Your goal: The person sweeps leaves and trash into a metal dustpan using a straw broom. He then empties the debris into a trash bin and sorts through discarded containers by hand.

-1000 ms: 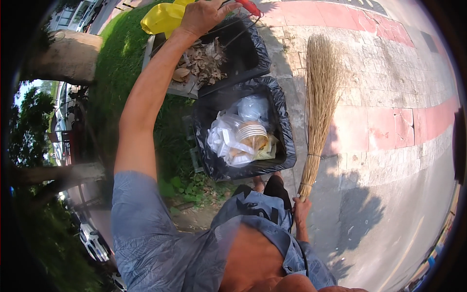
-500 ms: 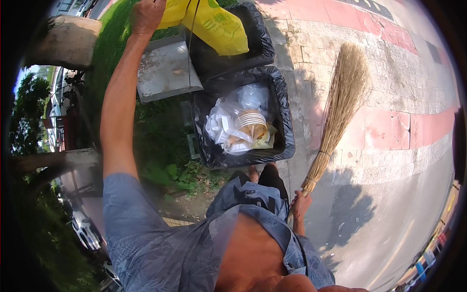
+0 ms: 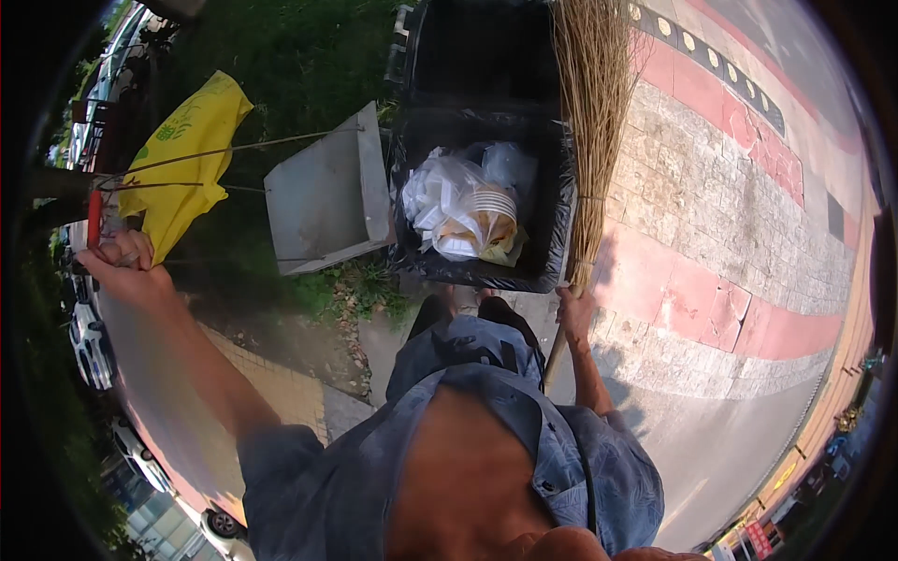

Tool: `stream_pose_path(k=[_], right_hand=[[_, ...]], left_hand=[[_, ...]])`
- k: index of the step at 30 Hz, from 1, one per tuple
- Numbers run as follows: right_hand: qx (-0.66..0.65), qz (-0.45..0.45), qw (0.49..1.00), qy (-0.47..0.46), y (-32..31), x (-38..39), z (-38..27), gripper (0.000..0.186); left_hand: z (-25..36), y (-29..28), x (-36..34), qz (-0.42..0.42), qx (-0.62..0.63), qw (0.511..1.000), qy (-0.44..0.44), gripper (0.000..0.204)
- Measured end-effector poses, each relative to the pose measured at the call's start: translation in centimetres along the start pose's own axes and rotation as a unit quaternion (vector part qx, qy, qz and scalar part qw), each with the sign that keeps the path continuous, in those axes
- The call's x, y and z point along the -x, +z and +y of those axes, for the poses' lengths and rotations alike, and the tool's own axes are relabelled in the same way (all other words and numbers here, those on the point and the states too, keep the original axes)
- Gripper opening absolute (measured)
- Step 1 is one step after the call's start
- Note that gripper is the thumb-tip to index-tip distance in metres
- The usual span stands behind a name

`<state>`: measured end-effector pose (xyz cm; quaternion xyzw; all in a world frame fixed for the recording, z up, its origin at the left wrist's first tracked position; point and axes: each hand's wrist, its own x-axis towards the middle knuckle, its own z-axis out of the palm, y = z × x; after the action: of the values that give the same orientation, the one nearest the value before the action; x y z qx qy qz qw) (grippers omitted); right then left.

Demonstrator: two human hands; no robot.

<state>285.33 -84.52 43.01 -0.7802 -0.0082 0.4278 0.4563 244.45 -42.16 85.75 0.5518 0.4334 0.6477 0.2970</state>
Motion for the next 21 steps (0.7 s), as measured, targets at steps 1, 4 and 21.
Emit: stream_pose_path(k=[1,4,21], right_hand=[[0.015,-0.021,0.999,-0.022,0.7,-2.0,-1.9,0.022],[0.095,-0.049,0.99,-0.095,3.6,-8.5,-6.2,0.024],[0.483,-0.011,0.818,-0.312,9.9,-21.1,-5.2,0.045]], left_hand=[[1.5,-1.1,2.6,0.051,-0.002,0.999,-0.011,0.055],[5.1,-7.4,7.2,0.077,0.021,0.996,-0.024,0.056],[-0.1,-36.9,36.9,0.241,-0.388,0.842,-0.285,0.037]])
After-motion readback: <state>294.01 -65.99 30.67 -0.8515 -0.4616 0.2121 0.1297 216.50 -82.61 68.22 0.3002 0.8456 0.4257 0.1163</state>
